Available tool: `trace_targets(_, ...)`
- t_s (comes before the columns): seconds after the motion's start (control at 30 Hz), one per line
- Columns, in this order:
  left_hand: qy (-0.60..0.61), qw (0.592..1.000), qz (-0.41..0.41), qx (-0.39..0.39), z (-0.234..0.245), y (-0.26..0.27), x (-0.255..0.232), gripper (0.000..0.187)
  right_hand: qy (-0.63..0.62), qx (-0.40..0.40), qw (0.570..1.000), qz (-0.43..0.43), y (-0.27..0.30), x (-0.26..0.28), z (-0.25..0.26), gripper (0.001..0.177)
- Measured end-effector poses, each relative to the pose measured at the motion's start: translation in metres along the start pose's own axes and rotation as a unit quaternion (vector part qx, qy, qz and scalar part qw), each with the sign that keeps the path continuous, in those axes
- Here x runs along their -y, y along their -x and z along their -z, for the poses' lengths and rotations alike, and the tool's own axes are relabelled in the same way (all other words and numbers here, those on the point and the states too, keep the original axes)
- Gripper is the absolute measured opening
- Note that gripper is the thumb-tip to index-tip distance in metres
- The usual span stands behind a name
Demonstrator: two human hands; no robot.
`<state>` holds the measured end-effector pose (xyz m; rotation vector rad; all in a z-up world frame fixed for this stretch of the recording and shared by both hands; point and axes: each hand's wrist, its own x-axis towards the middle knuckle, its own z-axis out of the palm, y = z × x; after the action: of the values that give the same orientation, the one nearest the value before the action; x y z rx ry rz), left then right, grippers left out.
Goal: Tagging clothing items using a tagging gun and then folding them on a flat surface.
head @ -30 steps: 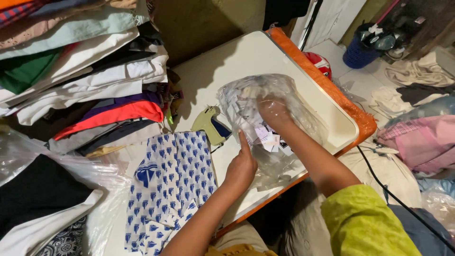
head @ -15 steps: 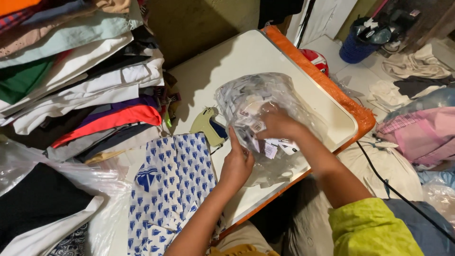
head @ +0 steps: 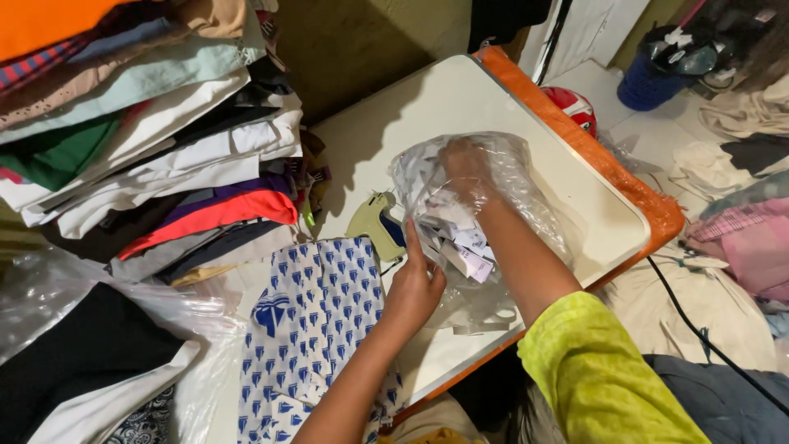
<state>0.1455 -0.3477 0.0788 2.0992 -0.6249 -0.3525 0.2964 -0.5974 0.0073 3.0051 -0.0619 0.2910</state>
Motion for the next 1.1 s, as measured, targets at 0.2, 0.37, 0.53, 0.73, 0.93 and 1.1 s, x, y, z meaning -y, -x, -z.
trace_targets(0.2, -0.015, 1.0, -0.005, 0.002, 0.0, 0.0, -0.01, 0.098, -0.055, -0.117, 0.991, 0.039, 0.007, -0.003, 0.005, 0.033)
trace_targets(0.37, -0.054, 0.998, 0.004, 0.022, -0.006, 0.007, -0.006, 0.097, -0.055, -0.039, 0.998, 0.001, -0.003, 0.006, -0.006, 0.038)
trace_targets(0.53, -0.041, 0.999, -0.02, 0.005, -0.005, 0.005, 0.006, 0.099, -0.056, -0.037, 0.997, 0.042, 0.001, 0.006, 0.006, 0.047)
trace_targets(0.73, -0.018, 0.999, -0.037, 0.004, -0.001, -0.002, 0.011, 0.102, -0.202, -0.122, 0.971, -0.043, 0.024, -0.018, -0.049, 0.023)
trace_targets(0.93, 0.006, 0.999, -0.037, -0.007, -0.005, -0.006, 0.009, 0.102, -0.446, -0.115, 0.878, -0.133, 0.095, -0.031, -0.034, 0.012)
trace_targets(1.1, -0.001, 1.0, -0.02, -0.01, -0.002, -0.003, 0.008, 0.101, -0.741, 0.022, 0.619, -0.259, 0.138, -0.011, 0.04, 0.019)
